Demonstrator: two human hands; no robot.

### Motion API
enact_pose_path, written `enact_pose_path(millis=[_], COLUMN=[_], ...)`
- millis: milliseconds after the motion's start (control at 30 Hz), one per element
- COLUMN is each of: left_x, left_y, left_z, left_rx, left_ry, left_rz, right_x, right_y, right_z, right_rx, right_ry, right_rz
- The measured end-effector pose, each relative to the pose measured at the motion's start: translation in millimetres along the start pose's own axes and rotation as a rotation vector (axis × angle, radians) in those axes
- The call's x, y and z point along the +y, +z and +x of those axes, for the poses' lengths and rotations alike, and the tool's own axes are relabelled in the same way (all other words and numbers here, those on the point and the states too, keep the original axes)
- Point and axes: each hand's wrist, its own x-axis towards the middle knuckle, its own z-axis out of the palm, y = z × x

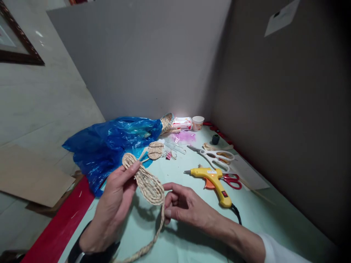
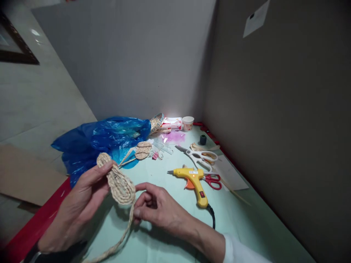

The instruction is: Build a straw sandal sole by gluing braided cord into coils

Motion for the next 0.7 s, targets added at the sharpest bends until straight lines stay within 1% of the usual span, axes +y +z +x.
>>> enact_pose_path(millis=[100,167,233,300,333,400,533,600,667,700], left_x=[18.8,28.5,36.8,44.9,49.0,57.2,71.3,76.2,78.9,79.0], left_y=[4.3,8.2,12.4,16.1,17.5,18.9,16.9,14.8,12.3,10.9], left_z=[-6.8,-10.5,-12.8,-13.6,-13.5,-12.8,-11.0,-9.7,-7.2,-5.3], left_rx=[0.005,0.015,0.019,0.034,0.042,0.048,0.019,0.016,0.034,0.043], left_ry=[0.062,0.078,0.089,0.120,0.138,0.167,0.193,0.202,0.214,0.215], left_rz=[0.040,0.059,0.061,0.054,0.051,0.043,0.017,0.005,-0.009,-0.012], right_x=[-4.2,-7.7,-9.6,-10.8,-12.0,-17.1,-39.1,-55.4,-74.9,-85.3], right_y=[6.0,13.9,22.3,28.4,30.2,31.2,25.9,18.9,8.3,2.0], right_z=[-1.8,-3.4,-4.3,-4.6,-4.6,-5.4,-13.2,-20.2,-27.3,-30.4], right_rx=[-0.101,-0.148,-0.206,-0.259,-0.264,-0.258,-0.300,-0.264,-0.119,-0.048], right_ry=[-0.047,-0.006,0.043,0.057,0.049,0.034,0.038,0.049,0.018,-0.027], right_rz=[-0.080,-0.128,-0.083,0.039,0.083,0.099,0.007,-0.037,-0.109,-0.125])
